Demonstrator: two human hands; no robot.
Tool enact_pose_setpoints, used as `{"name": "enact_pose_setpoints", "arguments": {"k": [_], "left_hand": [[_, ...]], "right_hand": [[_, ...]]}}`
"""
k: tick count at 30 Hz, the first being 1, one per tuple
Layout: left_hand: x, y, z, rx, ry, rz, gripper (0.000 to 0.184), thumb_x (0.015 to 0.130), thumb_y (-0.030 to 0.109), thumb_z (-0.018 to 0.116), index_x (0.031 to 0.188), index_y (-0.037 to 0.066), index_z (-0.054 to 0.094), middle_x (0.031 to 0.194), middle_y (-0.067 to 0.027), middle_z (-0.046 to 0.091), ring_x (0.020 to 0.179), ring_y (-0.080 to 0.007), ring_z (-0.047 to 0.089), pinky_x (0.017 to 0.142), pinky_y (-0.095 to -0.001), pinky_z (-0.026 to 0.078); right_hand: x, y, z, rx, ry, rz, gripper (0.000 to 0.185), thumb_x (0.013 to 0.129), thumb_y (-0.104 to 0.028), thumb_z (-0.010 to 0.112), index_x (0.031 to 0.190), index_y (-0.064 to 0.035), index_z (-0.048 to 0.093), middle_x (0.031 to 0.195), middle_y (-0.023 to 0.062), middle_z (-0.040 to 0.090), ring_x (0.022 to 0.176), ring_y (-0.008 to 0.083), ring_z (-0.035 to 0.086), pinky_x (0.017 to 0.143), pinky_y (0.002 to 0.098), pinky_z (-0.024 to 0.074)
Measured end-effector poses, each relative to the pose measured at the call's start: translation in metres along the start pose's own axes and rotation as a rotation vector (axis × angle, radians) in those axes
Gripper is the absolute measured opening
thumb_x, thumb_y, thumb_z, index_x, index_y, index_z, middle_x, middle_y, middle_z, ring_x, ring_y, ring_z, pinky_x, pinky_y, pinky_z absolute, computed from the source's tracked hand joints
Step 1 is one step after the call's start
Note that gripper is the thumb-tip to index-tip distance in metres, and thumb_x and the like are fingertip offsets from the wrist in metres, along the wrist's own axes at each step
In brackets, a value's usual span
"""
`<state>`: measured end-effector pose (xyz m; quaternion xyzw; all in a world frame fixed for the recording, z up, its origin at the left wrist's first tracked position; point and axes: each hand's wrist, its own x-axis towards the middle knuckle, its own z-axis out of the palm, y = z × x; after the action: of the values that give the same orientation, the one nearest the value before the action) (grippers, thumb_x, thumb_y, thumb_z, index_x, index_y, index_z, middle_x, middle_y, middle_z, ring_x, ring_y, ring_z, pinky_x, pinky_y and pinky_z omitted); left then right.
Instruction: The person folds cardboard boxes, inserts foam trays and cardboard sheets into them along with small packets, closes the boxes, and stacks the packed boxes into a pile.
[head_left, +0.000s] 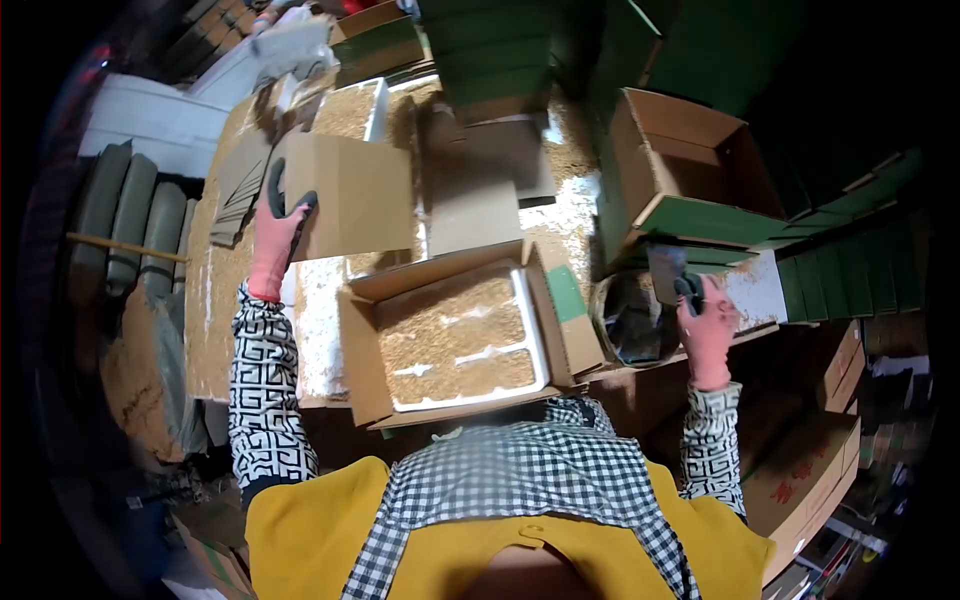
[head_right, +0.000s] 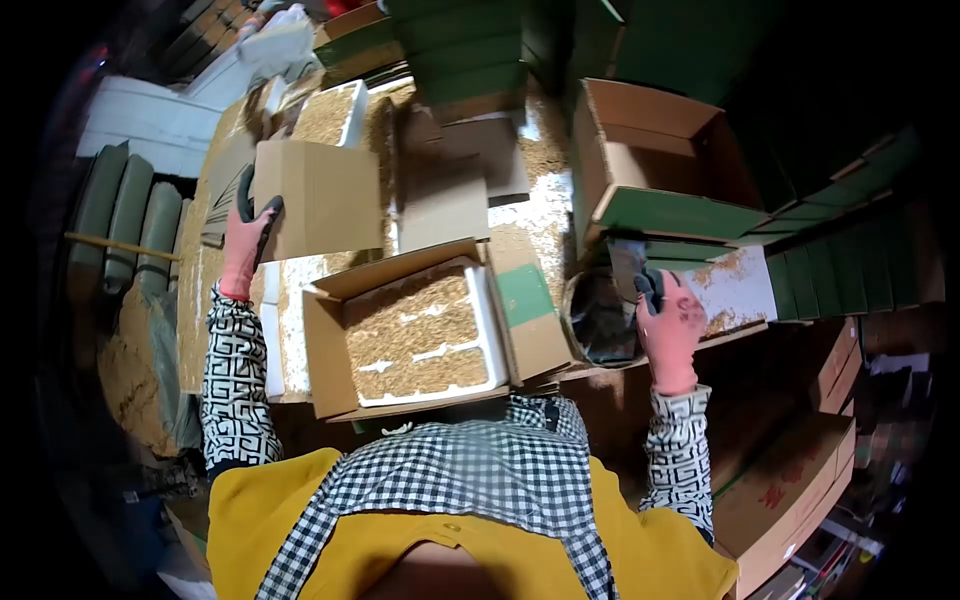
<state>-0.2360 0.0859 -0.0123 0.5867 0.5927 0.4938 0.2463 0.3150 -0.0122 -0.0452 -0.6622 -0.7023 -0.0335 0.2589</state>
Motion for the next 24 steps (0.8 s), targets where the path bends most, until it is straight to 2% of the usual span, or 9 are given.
{"name": "enact_pose_setpoints", "arguments": {"k": [3,7,9,11,13,15,18,20,24], "left_hand": [[-0.033,0.030,-0.027,-0.175,0.247,-0.119,0.062,0.088,0.015,0.065,0.141,0.001,0.036,0.134,-0.0115,0.048,0.114,-0.0156,0.051,0.095,-0.0274,0.044],[-0.109,0.056,-0.017,-0.614,0.130,-0.199,0.057,0.088,0.013,0.062,0.138,-0.001,0.040,0.140,-0.0165,0.043,0.122,-0.0190,0.048,0.100,-0.0300,0.041],[-0.153,0.054,0.001,-0.311,0.011,-0.118,0.058,0.086,0.016,0.065,0.137,0.000,0.042,0.140,-0.0156,0.045,0.125,-0.0208,0.048,0.099,-0.0313,0.044],[-0.191,0.038,0.017,-0.023,-0.148,-0.100,0.058,0.084,0.014,0.064,0.136,0.000,0.043,0.129,-0.0174,0.055,0.117,-0.0228,0.056,0.097,-0.0341,0.046],[-0.210,0.052,0.020,0.450,-0.196,0.092,0.058,0.080,0.015,0.065,0.133,0.000,0.046,0.111,-0.0170,0.064,0.100,-0.0261,0.064,0.087,-0.0349,0.051],[-0.204,0.073,0.028,0.686,-0.462,0.082,0.056,0.079,0.027,0.067,0.127,0.003,0.052,0.097,-0.0135,0.067,0.083,-0.0267,0.066,0.071,-0.0345,0.053],[-0.184,0.078,0.032,0.904,-0.748,0.064,0.052,0.081,0.027,0.065,0.125,0.005,0.053,0.092,-0.0129,0.067,0.081,-0.0255,0.066,0.069,-0.0334,0.052],[-0.177,0.064,0.035,0.966,-0.821,0.107,0.045,0.083,0.024,0.063,0.122,0.004,0.056,0.093,-0.0149,0.067,0.082,-0.0255,0.066,0.071,-0.0339,0.052],[-0.171,0.058,-0.006,0.181,-0.170,0.078,0.031,0.088,0.012,0.056,0.116,0.000,0.060,0.102,-0.0149,0.067,0.089,-0.0222,0.066,0.078,-0.0314,0.053]], "right_hand": [[0.018,-0.113,-0.043,0.450,0.125,-0.366,0.022,0.077,-0.012,0.063,0.097,-0.0064,0.060,0.096,0.0119,0.064,0.084,0.0299,0.063,0.073,0.0368,0.0515],[0.000,-0.180,0.032,-0.007,-0.540,-1.031,0.017,0.082,-0.014,0.055,0.097,-0.0089,0.062,0.088,0.0070,0.061,0.076,0.0206,0.062,0.065,0.0327,0.0501],[0.013,-0.171,0.009,-0.199,-0.774,-1.023,0.011,0.079,-0.013,0.059,0.088,-0.0102,0.062,0.085,0.0045,0.060,0.075,0.0208,0.061,0.062,0.0306,0.0488],[0.017,-0.157,-0.023,0.378,-0.273,-0.402,0.037,0.070,0.000,0.061,0.107,-0.0045,0.063,0.090,0.0096,0.065,0.081,0.0258,0.063,0.073,0.0347,0.0517],[0.015,-0.167,-0.046,0.815,0.096,-0.093,0.032,0.076,0.001,0.059,0.107,0.0000,0.061,0.097,0.0158,0.064,0.085,0.0256,0.064,0.078,0.0351,0.0505],[0.018,-0.200,-0.057,0.546,-0.063,-0.343,0.031,0.078,-0.003,0.062,0.109,-0.0004,0.060,0.097,0.0147,0.064,0.082,0.0250,0.064,0.075,0.0332,0.0506],[0.005,-0.225,0.010,0.129,-0.531,-0.718,0.046,0.076,-0.036,0.072,0.113,-0.0115,0.057,0.106,0.0099,0.059,0.091,0.0260,0.060,0.079,0.0370,0.0481],[-0.003,-0.221,0.027,0.083,-0.545,-0.760,0.046,0.073,-0.029,0.073,0.113,-0.0114,0.058,0.109,0.0105,0.059,0.098,0.0282,0.059,0.084,0.0381,0.0466],[0.015,-0.200,-0.006,0.632,-0.188,-0.321,0.039,0.073,-0.006,0.067,0.112,-0.0060,0.062,0.106,0.0157,0.065,0.097,0.0310,0.063,0.089,0.0393,0.0489]]}}
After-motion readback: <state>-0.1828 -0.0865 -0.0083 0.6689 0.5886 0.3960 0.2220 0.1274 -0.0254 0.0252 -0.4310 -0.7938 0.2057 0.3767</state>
